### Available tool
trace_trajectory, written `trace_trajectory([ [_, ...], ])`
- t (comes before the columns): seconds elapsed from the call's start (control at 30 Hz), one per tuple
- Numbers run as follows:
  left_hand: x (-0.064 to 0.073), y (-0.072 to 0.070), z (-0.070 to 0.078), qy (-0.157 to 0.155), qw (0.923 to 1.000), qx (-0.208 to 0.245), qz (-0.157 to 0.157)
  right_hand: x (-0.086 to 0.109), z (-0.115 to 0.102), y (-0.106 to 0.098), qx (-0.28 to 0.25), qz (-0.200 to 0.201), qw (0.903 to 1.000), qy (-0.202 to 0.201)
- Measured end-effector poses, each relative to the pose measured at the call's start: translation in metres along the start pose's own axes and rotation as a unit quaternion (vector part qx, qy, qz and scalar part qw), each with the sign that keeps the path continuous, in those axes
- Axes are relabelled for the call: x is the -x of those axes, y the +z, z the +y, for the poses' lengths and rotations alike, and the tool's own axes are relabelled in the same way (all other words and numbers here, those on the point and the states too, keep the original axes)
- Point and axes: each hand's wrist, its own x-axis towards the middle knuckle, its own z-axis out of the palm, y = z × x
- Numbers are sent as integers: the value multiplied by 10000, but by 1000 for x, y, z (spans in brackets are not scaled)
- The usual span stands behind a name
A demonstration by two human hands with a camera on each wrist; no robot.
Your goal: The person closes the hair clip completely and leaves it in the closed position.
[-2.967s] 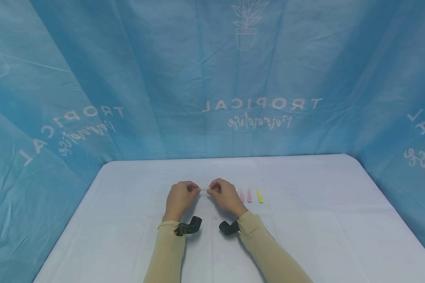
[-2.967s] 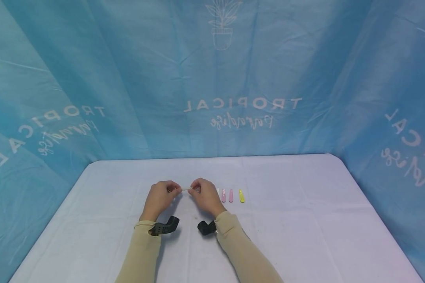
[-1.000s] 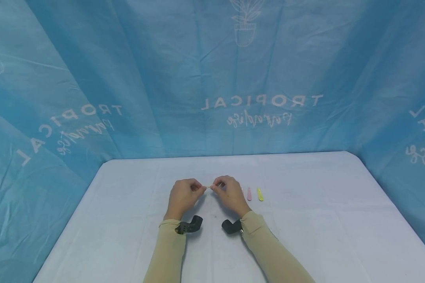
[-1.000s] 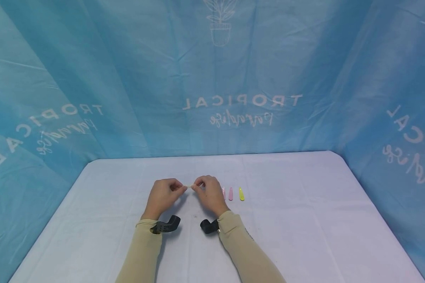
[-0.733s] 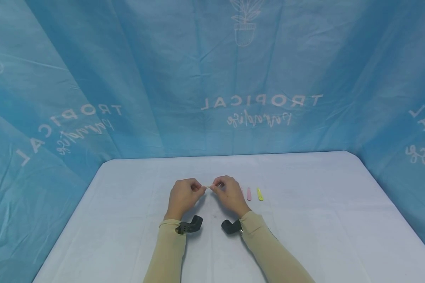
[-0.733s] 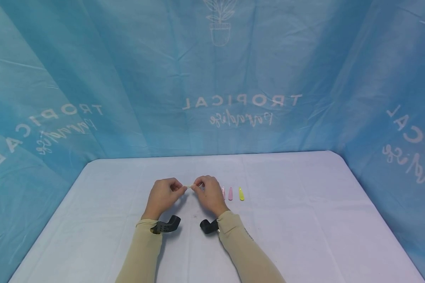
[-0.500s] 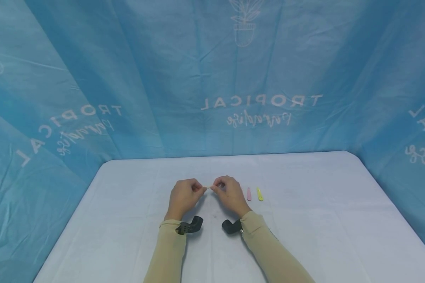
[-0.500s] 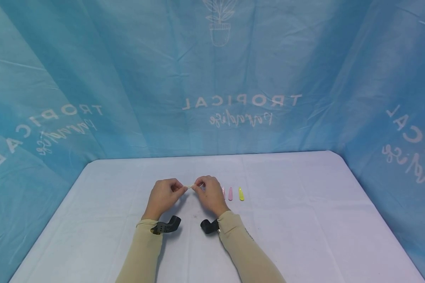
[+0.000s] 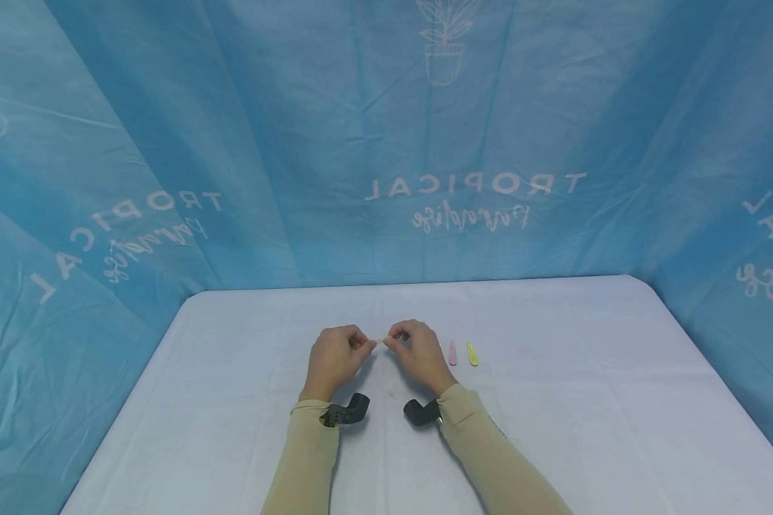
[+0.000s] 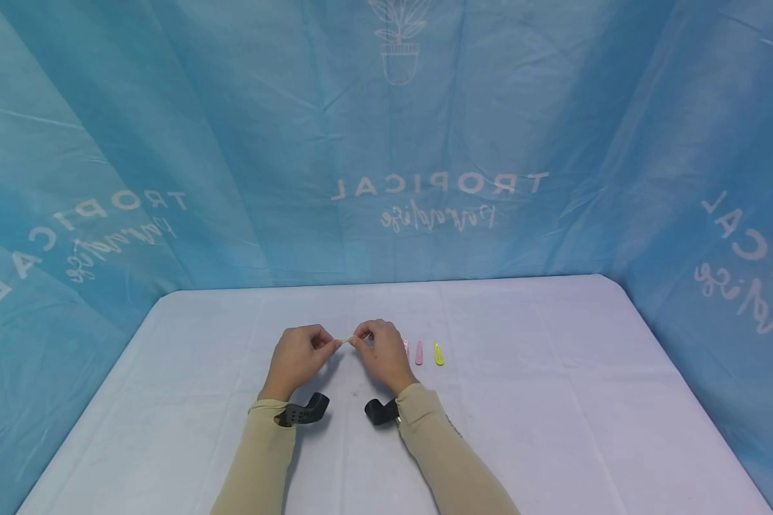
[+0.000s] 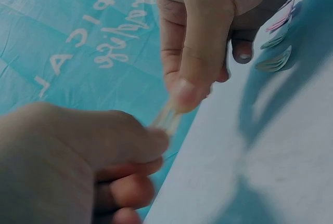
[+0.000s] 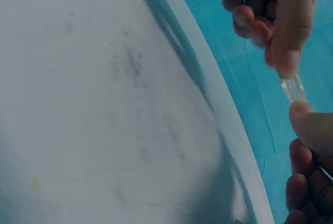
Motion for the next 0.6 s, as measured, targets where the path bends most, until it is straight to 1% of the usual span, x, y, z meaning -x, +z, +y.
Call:
trace_trajectory([
  [0.23, 0, 3, 1, 71, 10000, -2, 67, -1, -2, 0, 77, 24, 9998, 182],
  [0.5, -1, 4, 1, -39, 10000, 63, 24, 0, -4, -1, 19, 45, 9993, 363],
  [0.6, 0, 3, 2, -69, 9999, 95, -7, 0, -5, -1, 9, 77, 9994, 349],
])
